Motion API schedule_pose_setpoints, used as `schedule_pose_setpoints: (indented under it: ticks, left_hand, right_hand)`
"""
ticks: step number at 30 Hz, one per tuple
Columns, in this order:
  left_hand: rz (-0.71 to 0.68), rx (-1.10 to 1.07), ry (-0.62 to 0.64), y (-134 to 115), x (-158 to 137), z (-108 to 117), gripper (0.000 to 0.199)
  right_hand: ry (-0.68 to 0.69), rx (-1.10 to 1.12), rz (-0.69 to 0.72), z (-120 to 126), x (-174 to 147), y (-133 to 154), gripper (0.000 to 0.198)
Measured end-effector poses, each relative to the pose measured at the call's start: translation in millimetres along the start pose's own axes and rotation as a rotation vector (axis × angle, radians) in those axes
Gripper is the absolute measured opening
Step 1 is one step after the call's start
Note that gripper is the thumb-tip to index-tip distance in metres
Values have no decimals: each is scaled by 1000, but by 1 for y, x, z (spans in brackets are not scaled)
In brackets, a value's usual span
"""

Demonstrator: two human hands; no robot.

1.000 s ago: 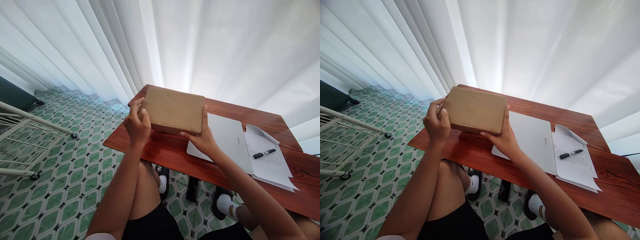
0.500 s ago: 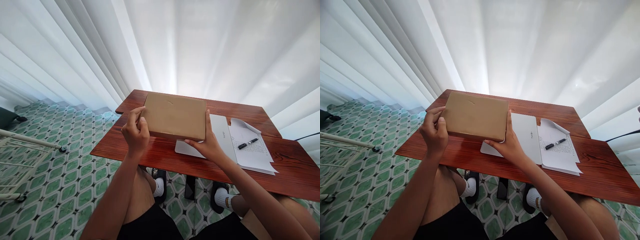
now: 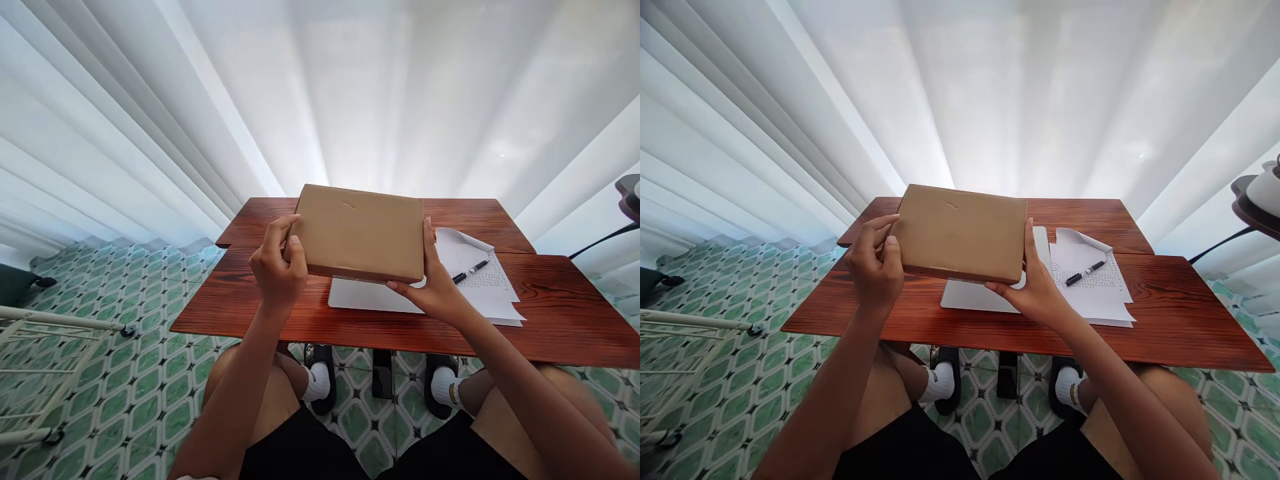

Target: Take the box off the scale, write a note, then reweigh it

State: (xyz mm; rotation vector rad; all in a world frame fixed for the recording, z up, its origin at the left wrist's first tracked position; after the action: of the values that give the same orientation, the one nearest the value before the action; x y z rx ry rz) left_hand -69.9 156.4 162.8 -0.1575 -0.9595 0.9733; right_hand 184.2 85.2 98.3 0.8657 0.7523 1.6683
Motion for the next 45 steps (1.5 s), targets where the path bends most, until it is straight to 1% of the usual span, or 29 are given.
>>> schedule_pose_setpoints:
  ticks: [6, 10, 17, 20, 25, 30, 33, 36, 41, 45]
  left_hand:
    - [-6, -63, -32, -9, 3, -11, 31]
    - [-54, -111, -38, -14, 1, -18, 30]
    - [-76, -278, 13, -8, 1, -36, 29]
    - [-94, -398, 62, -5, 2, -47, 30]
    - [-160, -632, 169, -6, 4, -61, 32]
    - [-210, -763, 311, -10, 3, -76, 35]
    - [-190, -796, 358, -10, 1, -85, 37]
    - [-152, -801, 378, -9, -1, -92, 37]
    - [-88, -758, 393, -3, -5, -100, 37]
    - [-46, -734, 419, 2, -8, -107, 37]
  right_hand:
    - [-9, 29, 65, 21, -2, 4, 121]
    - [-20, 40, 72, 32, -2, 3, 117]
    - [-15, -4, 65, 46, -3, -13, 111]
    - [-24, -34, 77, 51, -4, -20, 107]
    - [-34, -114, 98, 60, -6, -26, 99]
    - [-53, -115, 104, 73, -11, -27, 89]
    - [-46, -82, 82, 76, -13, -31, 90]
    - [-26, -30, 31, 76, -14, -41, 93]
    - [16, 29, -42, 71, -14, -64, 96]
    - [28, 35, -63, 68, -15, -73, 96]
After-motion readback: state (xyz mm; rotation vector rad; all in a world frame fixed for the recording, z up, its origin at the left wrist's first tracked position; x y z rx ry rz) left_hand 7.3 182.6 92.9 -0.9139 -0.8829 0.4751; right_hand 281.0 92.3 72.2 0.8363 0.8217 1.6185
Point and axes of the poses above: each hand's wrist, its own x-axis towards the middle knuckle, its own z-axis out of the back of the hand, y = z × x, the point moved 8 cm from there along x, towards the middle knuckle, and after that the axes turned 15 degrees about y, right-handed, at the moved point
